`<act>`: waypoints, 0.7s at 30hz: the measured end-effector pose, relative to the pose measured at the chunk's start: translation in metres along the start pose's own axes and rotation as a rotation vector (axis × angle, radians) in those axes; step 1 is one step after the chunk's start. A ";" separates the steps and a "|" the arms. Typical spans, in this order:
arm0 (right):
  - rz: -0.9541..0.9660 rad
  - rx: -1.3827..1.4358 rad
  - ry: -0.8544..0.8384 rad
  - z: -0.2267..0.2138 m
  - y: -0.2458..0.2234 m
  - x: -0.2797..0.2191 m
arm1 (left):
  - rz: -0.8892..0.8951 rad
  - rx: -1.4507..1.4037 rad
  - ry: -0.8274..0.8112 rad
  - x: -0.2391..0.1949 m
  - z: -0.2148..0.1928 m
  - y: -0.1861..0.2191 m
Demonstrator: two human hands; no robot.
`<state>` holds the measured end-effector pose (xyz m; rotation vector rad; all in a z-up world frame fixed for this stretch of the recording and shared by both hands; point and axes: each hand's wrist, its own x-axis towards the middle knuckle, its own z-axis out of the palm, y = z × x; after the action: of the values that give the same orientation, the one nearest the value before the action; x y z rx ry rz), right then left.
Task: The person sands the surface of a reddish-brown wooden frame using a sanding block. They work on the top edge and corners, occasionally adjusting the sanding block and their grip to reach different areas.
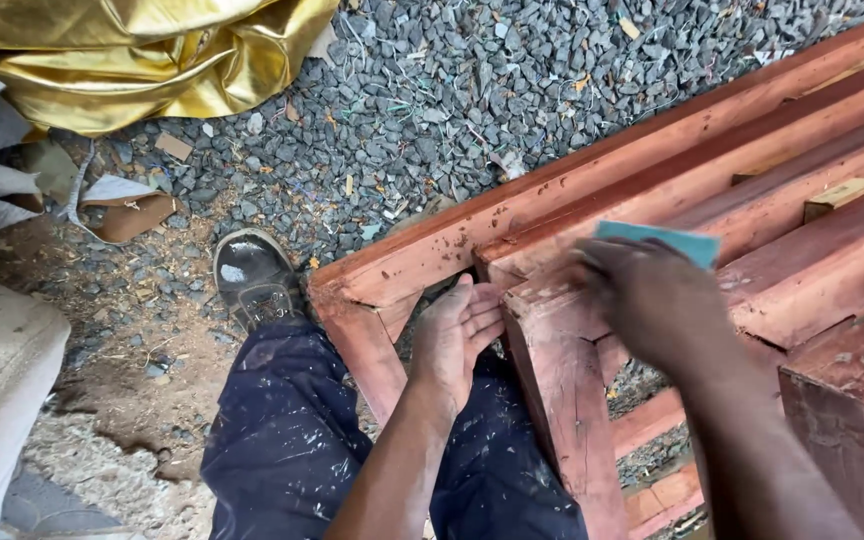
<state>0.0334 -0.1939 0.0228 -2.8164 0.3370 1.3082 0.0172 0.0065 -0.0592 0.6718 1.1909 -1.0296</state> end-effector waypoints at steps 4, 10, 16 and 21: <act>-0.134 0.142 -0.061 -0.033 -0.044 -0.012 | 0.038 0.008 0.064 0.014 -0.011 -0.004; -0.140 0.132 -0.118 -0.027 -0.030 0.004 | 0.254 0.062 0.106 0.009 -0.019 0.014; -0.237 1.002 -0.267 -0.030 -0.087 0.001 | 0.442 0.100 -0.146 -0.022 -0.003 0.035; 0.035 1.420 -0.107 0.001 -0.076 0.032 | 0.409 -0.050 -0.272 -0.023 -0.009 0.043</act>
<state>0.0684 -0.1258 -0.0080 -1.5214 0.8571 0.6767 0.0516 0.0387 -0.0440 0.6766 0.7972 -0.7162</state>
